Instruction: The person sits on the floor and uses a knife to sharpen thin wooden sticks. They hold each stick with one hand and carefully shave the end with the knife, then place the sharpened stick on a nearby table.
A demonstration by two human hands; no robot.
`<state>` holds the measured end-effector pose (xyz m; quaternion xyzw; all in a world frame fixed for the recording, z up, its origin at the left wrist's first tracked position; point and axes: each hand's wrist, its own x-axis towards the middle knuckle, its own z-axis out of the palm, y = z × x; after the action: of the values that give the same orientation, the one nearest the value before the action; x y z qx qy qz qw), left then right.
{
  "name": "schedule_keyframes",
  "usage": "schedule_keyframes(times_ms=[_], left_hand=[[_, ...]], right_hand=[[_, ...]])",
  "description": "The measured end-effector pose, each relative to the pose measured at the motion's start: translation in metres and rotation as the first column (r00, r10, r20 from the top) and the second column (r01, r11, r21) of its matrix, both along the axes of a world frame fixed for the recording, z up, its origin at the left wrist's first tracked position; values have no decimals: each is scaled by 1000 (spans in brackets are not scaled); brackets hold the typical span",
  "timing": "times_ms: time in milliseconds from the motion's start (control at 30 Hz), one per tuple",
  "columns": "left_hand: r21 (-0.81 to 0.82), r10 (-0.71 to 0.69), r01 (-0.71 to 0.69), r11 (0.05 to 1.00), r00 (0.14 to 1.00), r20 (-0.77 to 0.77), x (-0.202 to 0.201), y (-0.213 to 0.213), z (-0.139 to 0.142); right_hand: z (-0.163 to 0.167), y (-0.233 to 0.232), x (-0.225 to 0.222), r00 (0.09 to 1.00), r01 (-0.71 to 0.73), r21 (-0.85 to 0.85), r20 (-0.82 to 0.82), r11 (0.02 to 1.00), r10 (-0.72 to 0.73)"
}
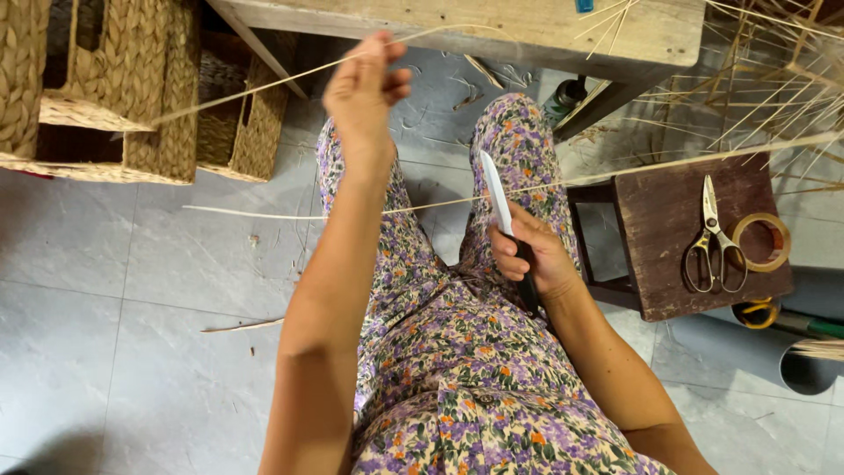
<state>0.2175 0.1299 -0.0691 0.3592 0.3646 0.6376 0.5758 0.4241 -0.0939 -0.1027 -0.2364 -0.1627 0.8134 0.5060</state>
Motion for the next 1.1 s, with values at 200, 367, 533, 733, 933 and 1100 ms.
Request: schedule_keyframes(times_ms=[200, 367, 533, 733, 933, 1100], left_hand=[[-81, -153, 157, 984, 987, 58, 66, 6, -11], [-92, -263, 268, 959, 963, 58, 105, 0, -14], [-127, -217, 217, 968, 976, 7, 104, 2, -16], [-149, -216, 224, 963, 974, 67, 75, -10, -20], [-189, -255, 272, 944, 961, 109, 65, -32, -27], [-204, -313, 327, 923, 945, 98, 73, -54, -27]], right_hand=[[-5, 0, 2, 997, -12, -2, -81, 1000, 12], [-4, 1, 1, 995, -50, -11, -89, 999, 49], [1, 1, 3, 997, 34, -31, -73, 999, -36], [8, -14, 32, 951, 219, -160, 257, 963, -173], [35, -37, 79, 686, 273, -136, 722, 952, -94], [74, -36, 76, 748, 255, 132, 601, 958, -282]])
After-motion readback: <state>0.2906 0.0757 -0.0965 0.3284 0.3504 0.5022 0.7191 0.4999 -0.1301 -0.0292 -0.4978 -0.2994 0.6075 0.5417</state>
